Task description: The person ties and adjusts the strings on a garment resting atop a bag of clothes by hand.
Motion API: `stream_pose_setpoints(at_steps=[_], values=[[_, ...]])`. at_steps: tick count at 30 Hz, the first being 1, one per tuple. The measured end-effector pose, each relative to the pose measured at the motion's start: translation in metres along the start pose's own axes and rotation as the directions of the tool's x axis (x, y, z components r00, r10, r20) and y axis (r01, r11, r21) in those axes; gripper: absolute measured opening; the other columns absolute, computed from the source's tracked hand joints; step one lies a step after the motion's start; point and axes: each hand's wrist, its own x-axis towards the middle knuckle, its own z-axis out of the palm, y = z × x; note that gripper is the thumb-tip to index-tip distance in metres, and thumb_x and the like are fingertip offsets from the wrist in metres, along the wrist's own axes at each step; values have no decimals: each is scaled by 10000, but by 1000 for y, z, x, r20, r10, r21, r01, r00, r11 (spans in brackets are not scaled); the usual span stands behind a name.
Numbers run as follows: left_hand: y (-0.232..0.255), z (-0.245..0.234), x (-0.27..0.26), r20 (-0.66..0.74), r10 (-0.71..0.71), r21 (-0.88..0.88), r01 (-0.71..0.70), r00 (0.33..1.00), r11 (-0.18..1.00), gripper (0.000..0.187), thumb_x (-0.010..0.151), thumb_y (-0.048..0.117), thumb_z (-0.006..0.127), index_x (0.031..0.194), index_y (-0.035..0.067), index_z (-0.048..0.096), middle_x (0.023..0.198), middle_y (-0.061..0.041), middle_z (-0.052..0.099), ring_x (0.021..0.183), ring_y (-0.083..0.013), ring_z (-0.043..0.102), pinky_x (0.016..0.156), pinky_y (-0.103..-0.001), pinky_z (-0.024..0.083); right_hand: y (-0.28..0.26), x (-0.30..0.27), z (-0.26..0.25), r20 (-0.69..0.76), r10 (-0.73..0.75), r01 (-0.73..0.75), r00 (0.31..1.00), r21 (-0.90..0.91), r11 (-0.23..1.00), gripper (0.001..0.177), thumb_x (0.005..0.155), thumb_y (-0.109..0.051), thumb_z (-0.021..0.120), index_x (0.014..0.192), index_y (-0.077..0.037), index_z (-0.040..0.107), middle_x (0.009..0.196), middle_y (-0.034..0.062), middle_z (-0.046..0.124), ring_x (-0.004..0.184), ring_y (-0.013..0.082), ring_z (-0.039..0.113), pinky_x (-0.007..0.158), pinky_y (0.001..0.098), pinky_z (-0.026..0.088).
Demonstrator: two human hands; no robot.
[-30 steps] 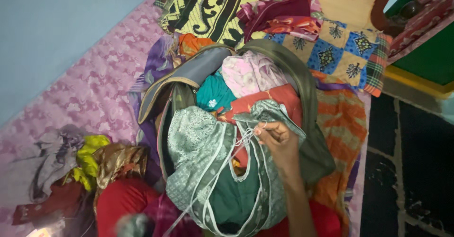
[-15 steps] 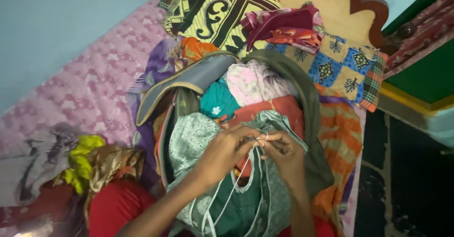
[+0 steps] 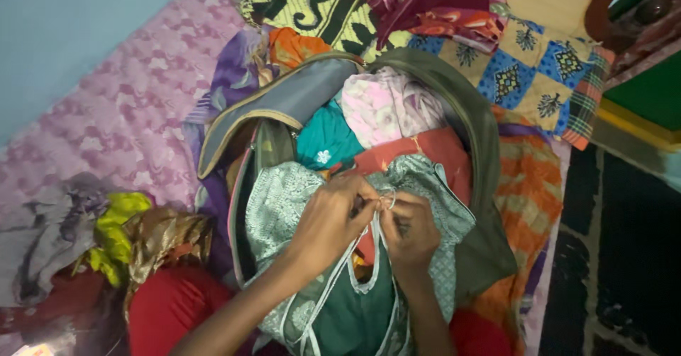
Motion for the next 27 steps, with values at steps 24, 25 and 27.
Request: stream_pose_setpoints(at_steps=[24,25,27], values=[[-15,-38,42,606,81,-75,-45,791,996,198,892,235,742,1042,105,748,968,-57,788,921,-213,751,1095,-499,277,55,-18,4,315,188,-360,930,690,628,220,866,177,688,921,-17,598,1004,92,631,891,147,697,804,275,603],[-15,-44,46,690,38,-44,-11,723,999,206,905,265,721,1047,115,728,973,-48,769,940,-212,745,1010,-475,414,57,-19,4,358,192,-395,914,677,620,223,844,182,692,910,-10,600,1015,94,625,897,149,687,808,281,599],[-10,-47,49,765,-7,-7,19,644,1000,216,919,294,699,1052,124,708,978,-39,750,958,-211,739,925,-448,551,58,-21,5,399,194,-429,896,666,610,227,823,188,696,899,-4,602,1026,96,620,902,150,677,812,286,594]])
